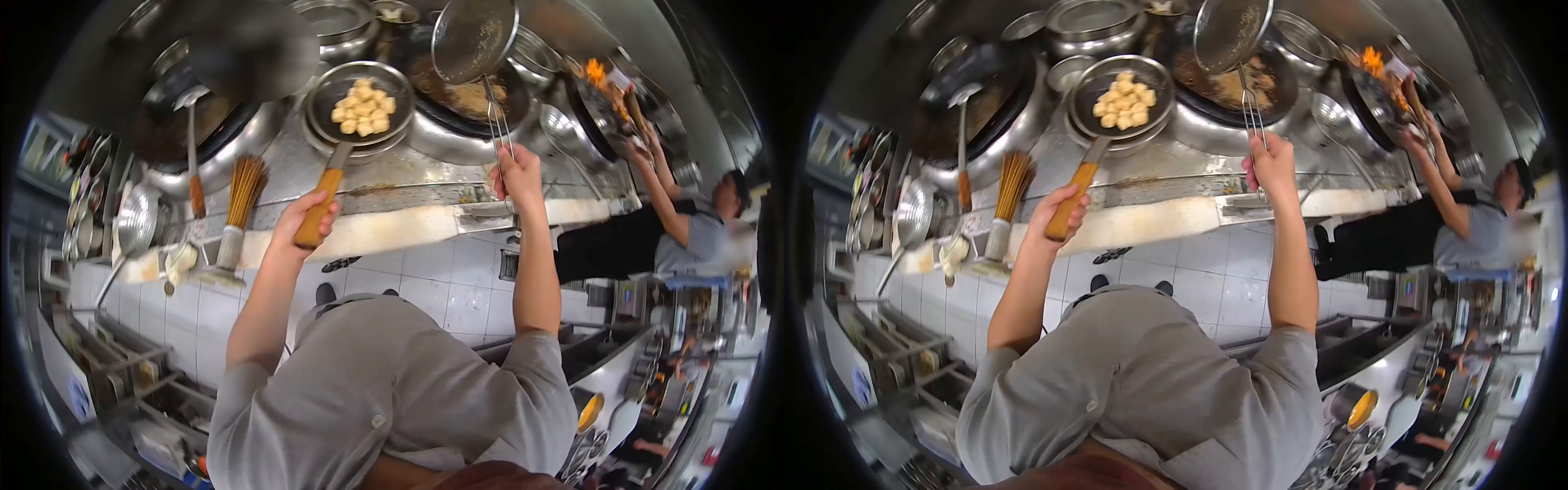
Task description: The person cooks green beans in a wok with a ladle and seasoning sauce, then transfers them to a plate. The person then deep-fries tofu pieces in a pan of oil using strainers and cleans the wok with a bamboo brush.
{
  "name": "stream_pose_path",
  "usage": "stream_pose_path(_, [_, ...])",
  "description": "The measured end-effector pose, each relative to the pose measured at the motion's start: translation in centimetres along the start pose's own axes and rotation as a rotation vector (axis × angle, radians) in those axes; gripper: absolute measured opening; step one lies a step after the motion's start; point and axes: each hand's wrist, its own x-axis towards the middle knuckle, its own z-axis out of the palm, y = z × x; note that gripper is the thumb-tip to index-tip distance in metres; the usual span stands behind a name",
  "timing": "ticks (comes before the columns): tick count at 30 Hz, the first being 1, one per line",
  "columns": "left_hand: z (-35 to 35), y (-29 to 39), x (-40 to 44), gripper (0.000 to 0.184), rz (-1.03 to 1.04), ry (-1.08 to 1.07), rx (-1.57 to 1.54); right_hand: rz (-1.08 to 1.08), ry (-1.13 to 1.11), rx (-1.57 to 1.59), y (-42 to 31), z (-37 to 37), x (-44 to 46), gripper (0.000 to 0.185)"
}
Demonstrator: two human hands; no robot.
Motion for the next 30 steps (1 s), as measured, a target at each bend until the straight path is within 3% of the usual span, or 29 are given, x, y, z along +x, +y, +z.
stream_pose_path(3, [0.8, 0.0, -0.6, 0.030, 0.049, 0.020, 0.034, 0.009, 0.174, -0.261, -0.9, -2.3, 2.2, 0.028])
stream_pose_path(6, [0.8, -0.2, -0.6, 0.029, 0.078, 0.037, 0.056, -0.156, 0.395, -0.664, 2.7, -5.3, 6.6, 0.037])
stream_pose_path(8, [0.8, -0.3, -0.9, 0.030, 0.089, 0.085, 0.068, -0.096, 0.422, -0.650, 3.7, -7.0, 7.8, 0.037])
stream_pose_path(10, [1.4, -0.4, -1.8, 0.034, 0.103, 0.111, 0.114, 0.134, 0.297, -0.583, 0.6, -6.6, 5.9, 0.034])
stream_pose_path(14, [0.5, -0.1, -3.6, 0.046, 0.110, -0.014, 0.094, 0.297, 0.134, 0.027, 4.0, -7.7, 4.5, 0.032])
stream_pose_path(18, [0.2, -0.2, -4.7, 0.045, 0.201, 0.069, 0.118, 0.396, -0.055, 0.441, 6.5, -7.5, 5.5, 0.031])
stream_pose_path(20, [-1.8, 0.0, -3.7, 0.042, 0.313, 0.210, 0.335, 0.429, -0.129, 0.590, 7.5, -8.2, 6.5, 0.030])
stream_pose_path(22, [-1.6, 0.9, -2.9, 0.039, 0.385, 0.359, 0.542, 0.409, -0.138, 0.562, 6.9, -7.5, 6.6, 0.028])
stream_pose_path(24, [-2.3, 2.6, -0.1, 0.028, 0.564, 0.466, 0.943, 0.370, -0.145, 0.483, 5.9, -7.0, 6.7, 0.026])
stream_pose_path(26, [-1.5, 5.1, 2.5, 0.020, 1.025, 0.496, 1.442, 0.331, -0.115, 0.369, 4.3, -6.0, 6.0, 0.025])
stream_pose_path(28, [-0.9, 7.7, 6.2, 0.020, 1.212, 0.527, 1.815, 0.286, -0.087, 0.245, 3.3, -5.3, 5.9, 0.023])
stream_pose_path(30, [-0.2, 9.0, 9.6, 0.021, 1.114, 0.520, 1.970, 0.233, -0.070, 0.115, 1.6, -4.2, 5.0, 0.026])
